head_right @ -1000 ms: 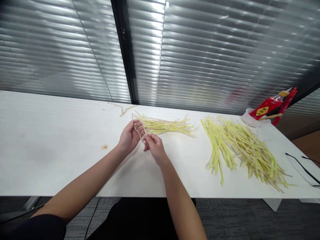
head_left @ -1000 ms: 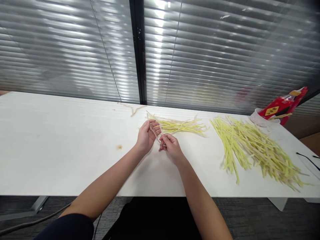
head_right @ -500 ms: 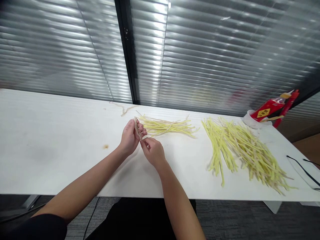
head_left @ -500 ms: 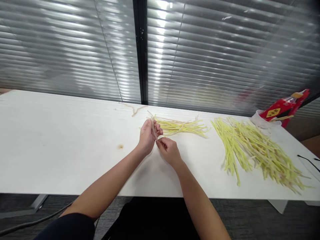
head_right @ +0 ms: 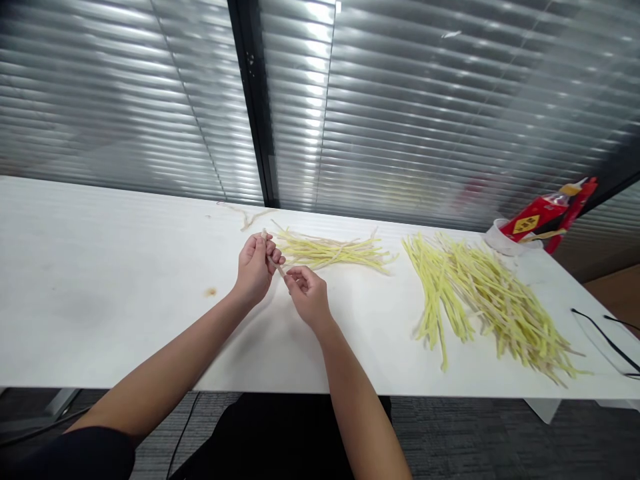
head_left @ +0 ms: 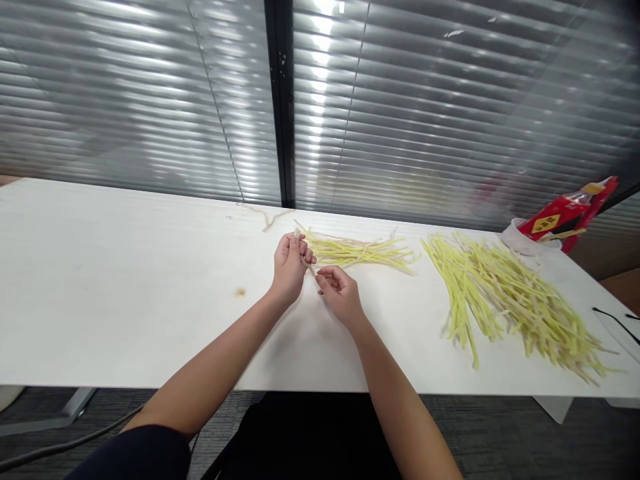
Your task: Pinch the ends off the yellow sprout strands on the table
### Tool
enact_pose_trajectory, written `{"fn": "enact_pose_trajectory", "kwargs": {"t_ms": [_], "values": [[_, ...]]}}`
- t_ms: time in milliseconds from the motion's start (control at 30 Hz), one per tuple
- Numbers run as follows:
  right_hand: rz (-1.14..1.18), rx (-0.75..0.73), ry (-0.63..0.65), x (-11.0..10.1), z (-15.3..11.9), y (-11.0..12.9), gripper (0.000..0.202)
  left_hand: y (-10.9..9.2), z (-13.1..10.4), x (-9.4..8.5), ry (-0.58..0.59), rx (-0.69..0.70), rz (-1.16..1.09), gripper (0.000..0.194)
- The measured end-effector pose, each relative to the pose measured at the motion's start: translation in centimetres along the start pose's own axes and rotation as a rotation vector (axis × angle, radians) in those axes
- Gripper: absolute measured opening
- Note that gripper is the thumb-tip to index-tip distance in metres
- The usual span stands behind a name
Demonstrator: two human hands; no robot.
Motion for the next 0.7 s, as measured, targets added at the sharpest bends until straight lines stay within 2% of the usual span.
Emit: {"fn": "enact_pose_trajectory", "kwargs": {"t_ms": [100,233,367,700], "values": [[0.127,0.054,-0.001,0.0,0.2,-0.8,0.031,0.0,0.2,0.0,0.015,0.009,-0.080,0.021],[0.182,0.134,0.116,1.1,0.2,-1.5,0.036,0.1,0.4,-0.2,0.026,0.033,-0.131,0.018],[0.174,0.106,0.197,1.9,0.0,-1.3,0.032,0.0,0.4,-0.3,0.010,0.034,-0.138,0.019],[0.139,0.097,0.172,1.5,-0.1,-1.3,0.028,0.1,0.5,-0.3,0.029,0.031,-0.142,0.022]]}}
Point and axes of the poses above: each hand's wrist, its own z-axis towards the middle knuckle, its own x-axis out of the palm, y = z × x, the point moved 8 cm from there along z, towards the middle knuckle, and after that the axes turned 12 degrees about y, right-handed, at the moved point
